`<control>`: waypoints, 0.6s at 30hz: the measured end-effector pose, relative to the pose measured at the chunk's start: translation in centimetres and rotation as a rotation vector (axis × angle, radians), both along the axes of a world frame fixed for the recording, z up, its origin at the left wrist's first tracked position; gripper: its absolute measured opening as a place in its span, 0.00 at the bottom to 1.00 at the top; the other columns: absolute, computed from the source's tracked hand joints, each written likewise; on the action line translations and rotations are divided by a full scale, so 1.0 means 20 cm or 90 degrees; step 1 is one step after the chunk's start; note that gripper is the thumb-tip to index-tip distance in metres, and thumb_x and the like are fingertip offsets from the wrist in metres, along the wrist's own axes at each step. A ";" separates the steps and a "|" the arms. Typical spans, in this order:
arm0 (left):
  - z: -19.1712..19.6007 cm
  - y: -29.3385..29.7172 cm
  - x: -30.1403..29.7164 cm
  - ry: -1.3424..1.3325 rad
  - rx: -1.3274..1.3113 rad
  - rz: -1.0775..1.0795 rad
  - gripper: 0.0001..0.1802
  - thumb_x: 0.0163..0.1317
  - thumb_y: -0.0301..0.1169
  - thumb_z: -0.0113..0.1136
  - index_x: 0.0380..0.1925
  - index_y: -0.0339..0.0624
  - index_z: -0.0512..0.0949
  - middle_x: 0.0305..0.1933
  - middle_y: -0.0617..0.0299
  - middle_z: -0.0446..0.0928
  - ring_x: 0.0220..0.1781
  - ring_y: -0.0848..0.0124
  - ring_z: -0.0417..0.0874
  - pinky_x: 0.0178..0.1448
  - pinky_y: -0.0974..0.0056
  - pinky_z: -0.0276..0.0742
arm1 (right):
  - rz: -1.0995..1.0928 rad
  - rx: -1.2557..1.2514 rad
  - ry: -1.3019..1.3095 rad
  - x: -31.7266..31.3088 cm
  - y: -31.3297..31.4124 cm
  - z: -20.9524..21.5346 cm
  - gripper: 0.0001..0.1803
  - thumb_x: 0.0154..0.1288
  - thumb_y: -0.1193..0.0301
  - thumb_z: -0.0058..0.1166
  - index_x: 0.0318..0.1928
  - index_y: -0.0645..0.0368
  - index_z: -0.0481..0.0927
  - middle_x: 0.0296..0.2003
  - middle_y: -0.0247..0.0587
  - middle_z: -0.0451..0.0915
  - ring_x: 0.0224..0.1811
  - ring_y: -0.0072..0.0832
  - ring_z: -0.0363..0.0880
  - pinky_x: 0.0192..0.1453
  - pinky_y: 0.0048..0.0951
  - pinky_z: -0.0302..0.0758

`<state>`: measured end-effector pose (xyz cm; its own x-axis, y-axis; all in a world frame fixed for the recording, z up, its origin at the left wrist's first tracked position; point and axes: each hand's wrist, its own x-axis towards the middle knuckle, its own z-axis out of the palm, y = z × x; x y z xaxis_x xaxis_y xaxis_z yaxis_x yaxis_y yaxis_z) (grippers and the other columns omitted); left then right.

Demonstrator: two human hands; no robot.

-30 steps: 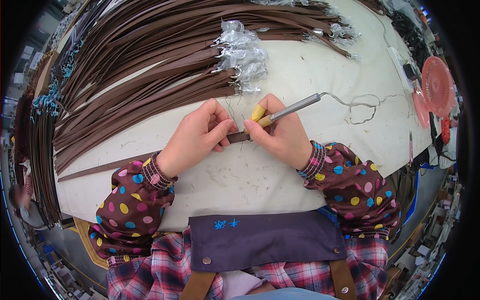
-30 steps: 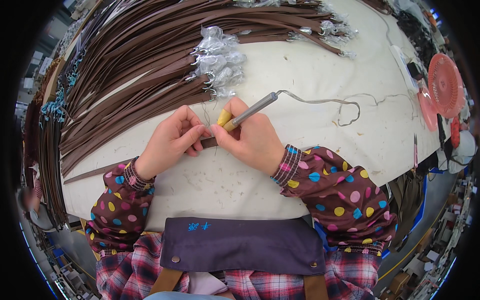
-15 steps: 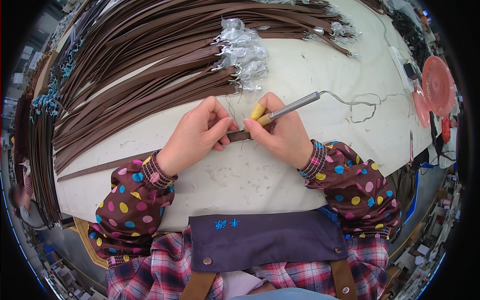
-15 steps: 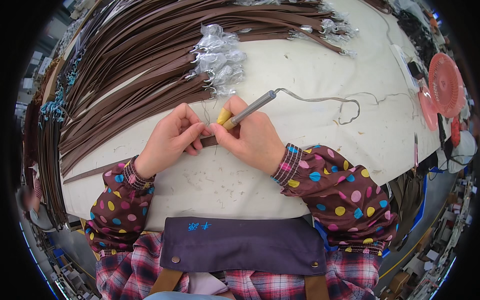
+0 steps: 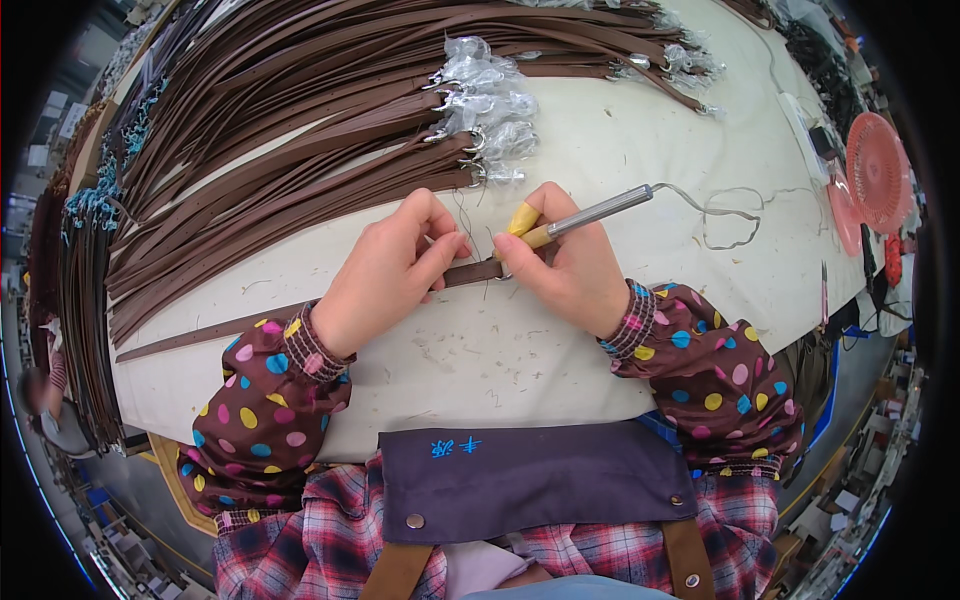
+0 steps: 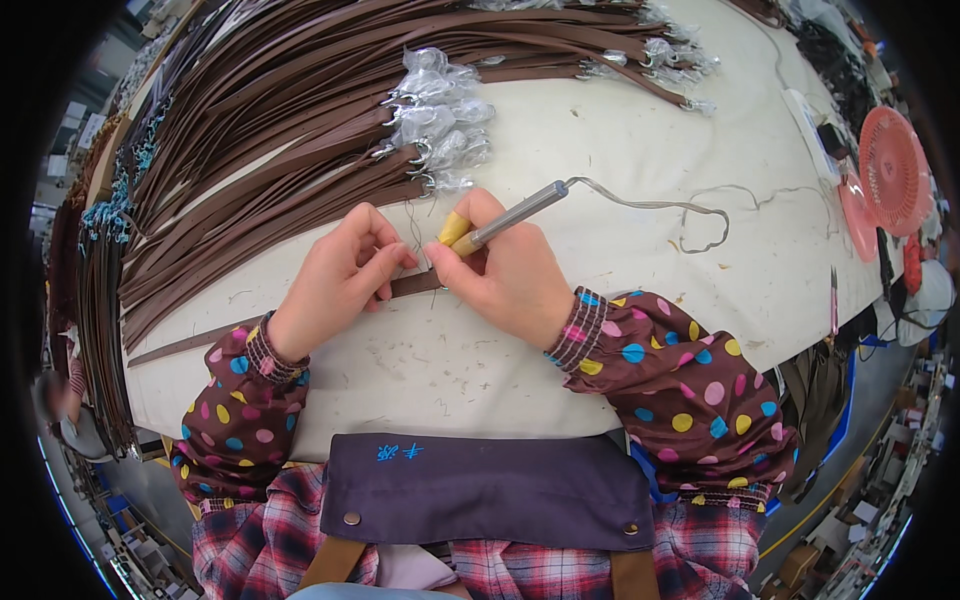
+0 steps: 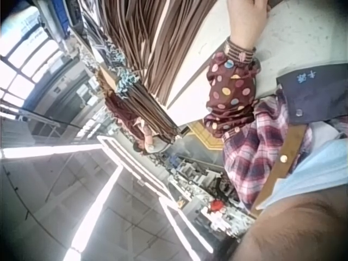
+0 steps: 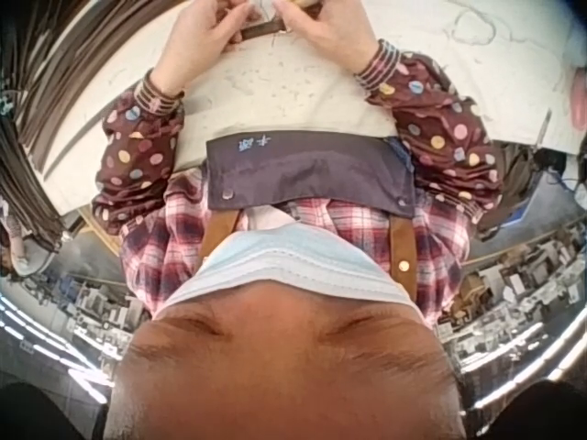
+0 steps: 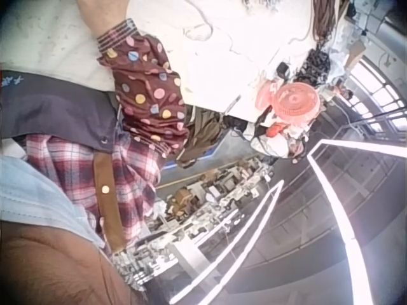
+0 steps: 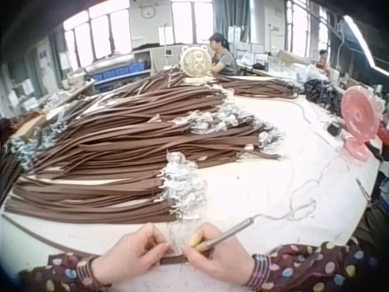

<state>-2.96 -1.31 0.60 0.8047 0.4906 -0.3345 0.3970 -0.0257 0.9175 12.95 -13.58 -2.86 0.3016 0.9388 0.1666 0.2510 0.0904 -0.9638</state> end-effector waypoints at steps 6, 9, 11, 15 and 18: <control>0.06 -0.03 -0.05 0.057 0.458 -0.237 0.12 0.59 0.34 0.62 0.39 0.43 0.73 0.32 0.60 0.79 0.31 0.61 0.80 0.35 0.61 0.75 | -0.019 0.035 0.061 0.02 -0.02 -0.01 0.12 0.64 0.72 0.58 0.36 0.60 0.67 0.23 0.30 0.71 0.24 0.13 0.69 0.26 0.19 0.65; 0.07 -0.01 -0.05 0.079 0.419 -0.214 0.13 0.58 0.34 0.63 0.41 0.44 0.74 0.32 0.60 0.76 0.35 0.62 0.80 0.35 0.59 0.76 | -0.030 0.085 0.064 0.04 -0.01 0.01 0.11 0.64 0.71 0.58 0.36 0.60 0.67 0.24 0.29 0.72 0.25 0.13 0.69 0.27 0.18 0.65; 0.04 0.03 -0.03 0.051 0.536 -0.156 0.14 0.58 0.33 0.64 0.42 0.44 0.75 0.34 0.60 0.75 0.35 0.63 0.80 0.35 0.61 0.76 | -0.041 0.091 0.038 0.07 -0.01 0.03 0.11 0.65 0.71 0.58 0.37 0.60 0.68 0.25 0.29 0.72 0.25 0.13 0.68 0.27 0.18 0.65; -0.03 0.08 0.00 0.010 0.769 -0.024 0.16 0.56 0.30 0.65 0.45 0.44 0.75 0.39 0.61 0.73 0.36 0.65 0.80 0.35 0.63 0.76 | -0.067 0.145 -0.035 0.10 0.01 0.03 0.11 0.65 0.71 0.58 0.38 0.60 0.68 0.26 0.30 0.73 0.25 0.13 0.68 0.28 0.17 0.65; -0.04 0.09 0.01 0.017 0.788 0.005 0.17 0.56 0.30 0.65 0.45 0.44 0.74 0.41 0.61 0.73 0.39 0.63 0.79 0.37 0.62 0.76 | -0.062 0.133 -0.052 0.10 -0.01 0.04 0.11 0.65 0.71 0.57 0.38 0.61 0.68 0.25 0.30 0.73 0.25 0.14 0.68 0.28 0.17 0.66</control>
<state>-2.72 0.44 -0.14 0.8003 0.4932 0.3411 0.4194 -0.8669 0.2696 15.04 -13.72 -2.05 0.3672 0.8485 0.3811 0.3444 0.2566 -0.9031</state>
